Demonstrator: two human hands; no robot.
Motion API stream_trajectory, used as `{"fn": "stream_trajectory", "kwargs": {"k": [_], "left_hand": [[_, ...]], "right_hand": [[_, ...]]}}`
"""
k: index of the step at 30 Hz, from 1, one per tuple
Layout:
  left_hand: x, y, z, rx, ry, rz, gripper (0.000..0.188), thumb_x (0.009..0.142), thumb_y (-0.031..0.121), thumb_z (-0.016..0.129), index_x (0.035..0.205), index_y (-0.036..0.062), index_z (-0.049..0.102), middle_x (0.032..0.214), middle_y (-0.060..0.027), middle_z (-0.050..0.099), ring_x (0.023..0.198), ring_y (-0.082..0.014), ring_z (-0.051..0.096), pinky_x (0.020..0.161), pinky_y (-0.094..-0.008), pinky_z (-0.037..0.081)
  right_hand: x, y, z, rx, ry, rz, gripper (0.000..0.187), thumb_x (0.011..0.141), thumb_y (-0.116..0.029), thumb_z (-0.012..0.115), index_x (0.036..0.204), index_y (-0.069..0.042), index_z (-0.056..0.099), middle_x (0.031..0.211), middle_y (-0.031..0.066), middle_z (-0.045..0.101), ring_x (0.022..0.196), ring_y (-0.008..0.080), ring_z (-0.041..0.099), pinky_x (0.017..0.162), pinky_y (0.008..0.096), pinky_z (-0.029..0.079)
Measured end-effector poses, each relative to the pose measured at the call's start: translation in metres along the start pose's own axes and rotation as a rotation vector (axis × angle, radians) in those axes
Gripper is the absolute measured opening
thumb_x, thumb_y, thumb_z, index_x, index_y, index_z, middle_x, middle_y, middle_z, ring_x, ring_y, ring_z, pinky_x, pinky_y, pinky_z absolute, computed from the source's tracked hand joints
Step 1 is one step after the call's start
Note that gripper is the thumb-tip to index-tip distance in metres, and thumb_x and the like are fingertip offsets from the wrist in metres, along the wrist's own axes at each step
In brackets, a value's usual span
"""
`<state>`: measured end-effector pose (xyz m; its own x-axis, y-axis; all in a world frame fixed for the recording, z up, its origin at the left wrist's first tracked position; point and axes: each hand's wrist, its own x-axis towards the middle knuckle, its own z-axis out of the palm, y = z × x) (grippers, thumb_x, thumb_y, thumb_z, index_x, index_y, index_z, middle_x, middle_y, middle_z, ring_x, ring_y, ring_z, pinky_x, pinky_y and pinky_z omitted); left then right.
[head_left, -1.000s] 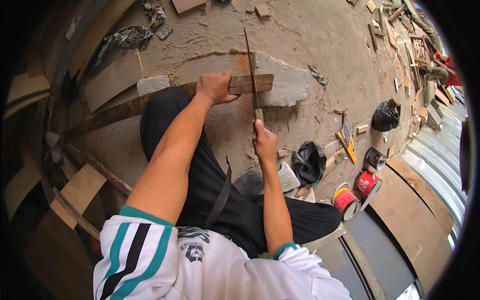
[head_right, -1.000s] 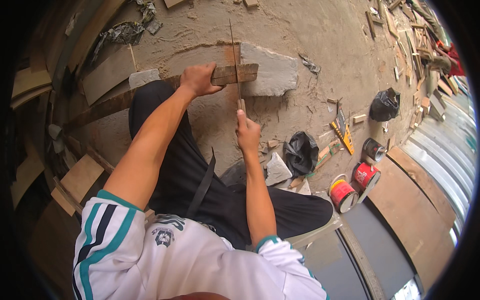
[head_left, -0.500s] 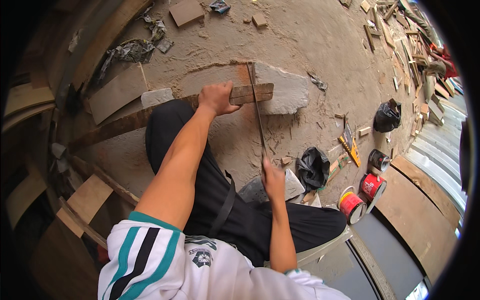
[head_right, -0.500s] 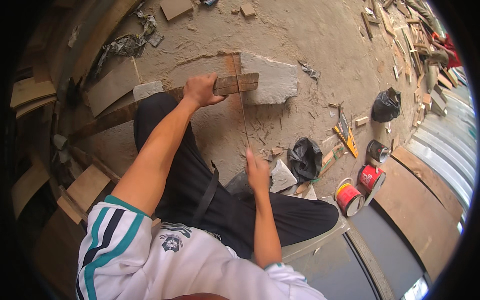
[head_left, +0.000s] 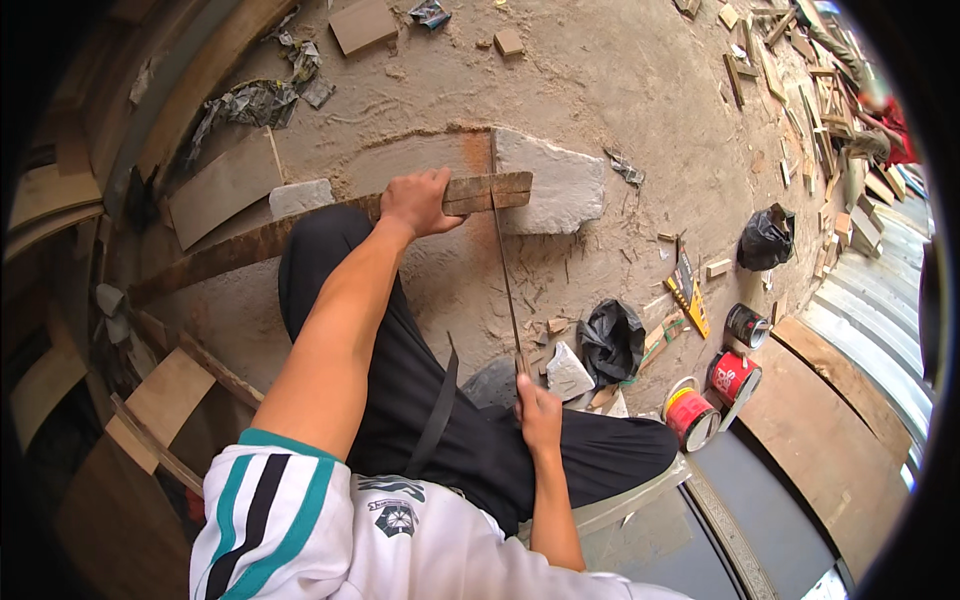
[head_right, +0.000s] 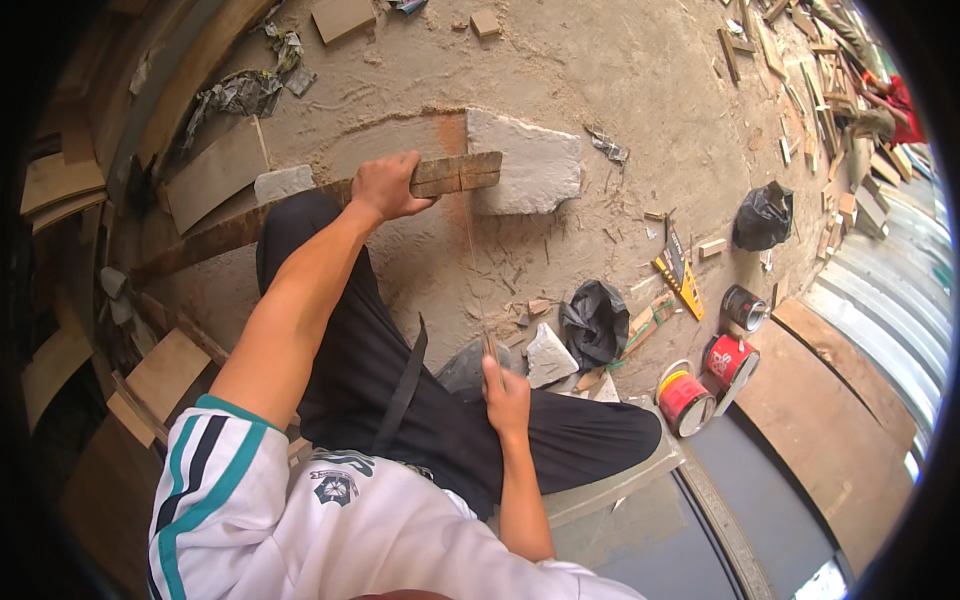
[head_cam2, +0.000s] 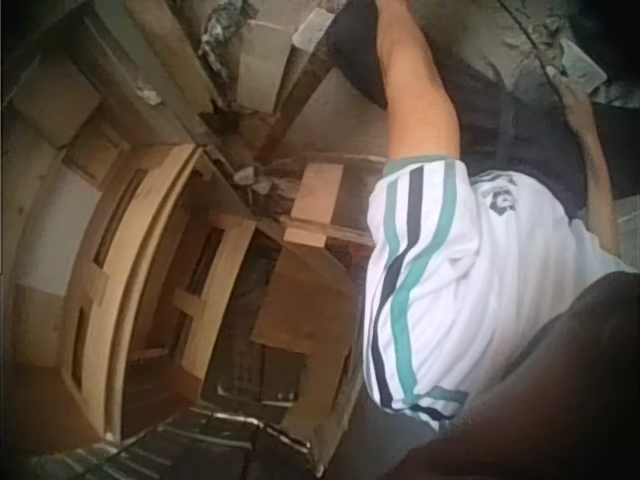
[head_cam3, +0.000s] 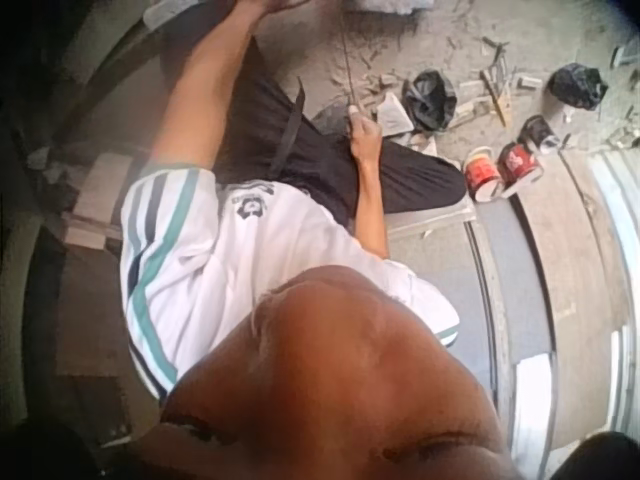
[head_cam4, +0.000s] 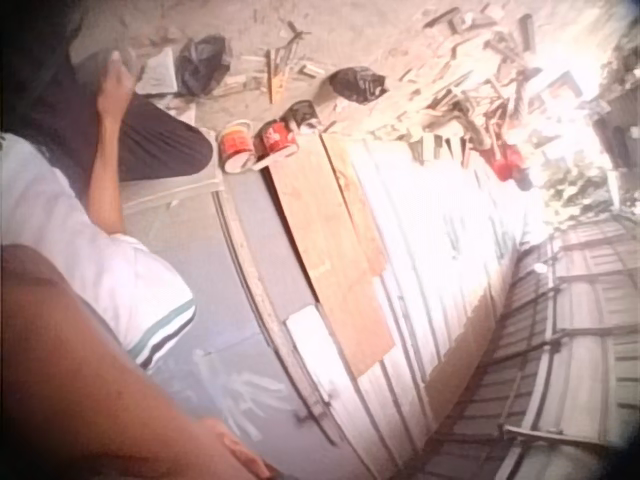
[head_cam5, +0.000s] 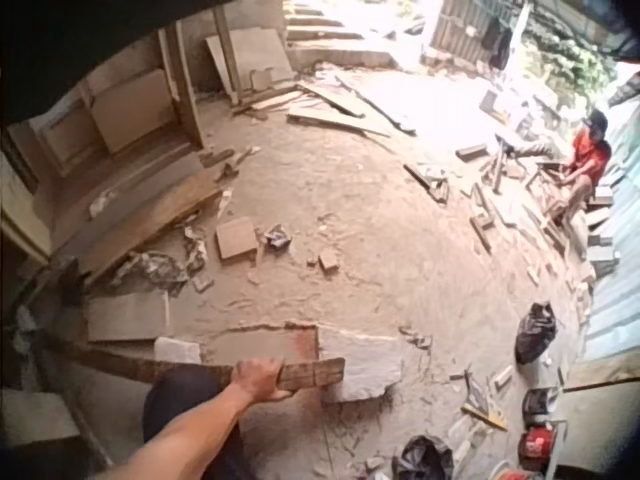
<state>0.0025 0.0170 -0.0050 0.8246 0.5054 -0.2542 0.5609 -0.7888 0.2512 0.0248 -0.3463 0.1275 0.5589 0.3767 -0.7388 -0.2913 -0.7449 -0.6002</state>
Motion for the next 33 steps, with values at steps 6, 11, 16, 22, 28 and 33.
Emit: {"fn": "stream_trajectory", "kwargs": {"k": [6,11,16,22,28,33], "left_hand": [[0.005,0.003,0.014,-0.002,0.108,0.065,0.070,0.071,0.066,0.074,0.111,0.0096,0.061,0.091,-0.0117,0.069,0.082,-0.0295,0.070,0.069,-0.0414,0.057],[0.001,0.000,0.005,-0.042,0.024,-0.003,0.067,0.072,0.064,0.074,0.110,0.0109,0.062,0.093,-0.0122,0.070,0.082,-0.0302,0.071,0.070,-0.0418,0.057],[0.004,0.015,-0.004,-0.026,-0.064,-0.025,0.066,0.072,0.064,0.074,0.110,0.0116,0.061,0.093,-0.0120,0.070,0.082,-0.0300,0.071,0.069,-0.0424,0.057],[-0.001,0.000,0.002,-0.032,0.016,-0.032,0.064,0.071,0.063,0.075,0.107,0.0113,0.061,0.091,-0.0120,0.070,0.082,-0.0302,0.071,0.069,-0.0429,0.057],[0.012,0.011,-0.004,-0.031,-0.060,-0.043,0.064,0.072,0.062,0.075,0.108,0.0114,0.060,0.093,-0.0115,0.070,0.084,-0.0299,0.071,0.070,-0.0430,0.057],[-0.001,0.002,-0.004,0.007,-0.055,-0.030,0.067,0.072,0.065,0.075,0.108,0.0111,0.058,0.096,-0.0097,0.069,0.086,-0.0285,0.071,0.069,-0.0418,0.058]], "right_hand": [[0.114,-0.045,0.038,0.039,0.014,-0.142,0.060,0.102,-0.043,0.054,0.061,0.000,0.048,0.053,0.0016,0.044,0.052,0.0113,0.043,0.051,0.0314,0.035],[0.016,-0.017,-0.001,-0.044,0.009,-0.028,0.059,0.102,-0.043,0.056,0.061,-0.001,0.054,0.053,0.0026,0.047,0.053,0.0119,0.045,0.051,0.0313,0.035],[0.119,-0.044,0.040,0.020,0.033,-0.164,0.062,0.101,-0.046,0.055,0.060,0.000,0.049,0.053,0.0018,0.043,0.052,0.0122,0.043,0.051,0.0330,0.034],[0.009,-0.012,0.012,-0.064,0.050,-0.073,0.061,0.102,-0.044,0.053,0.060,0.000,0.051,0.052,0.0017,0.044,0.052,0.0132,0.043,0.051,0.0331,0.034],[0.139,-0.063,0.048,0.117,0.002,-0.111,0.058,0.101,-0.045,0.055,0.064,0.000,0.055,0.053,0.0021,0.046,0.053,0.0125,0.044,0.051,0.0327,0.035],[0.021,-0.010,0.011,-0.024,0.023,-0.064,0.059,0.101,-0.044,0.055,0.061,-0.001,0.052,0.053,0.0025,0.045,0.052,0.0116,0.043,0.049,0.0327,0.034]]}}
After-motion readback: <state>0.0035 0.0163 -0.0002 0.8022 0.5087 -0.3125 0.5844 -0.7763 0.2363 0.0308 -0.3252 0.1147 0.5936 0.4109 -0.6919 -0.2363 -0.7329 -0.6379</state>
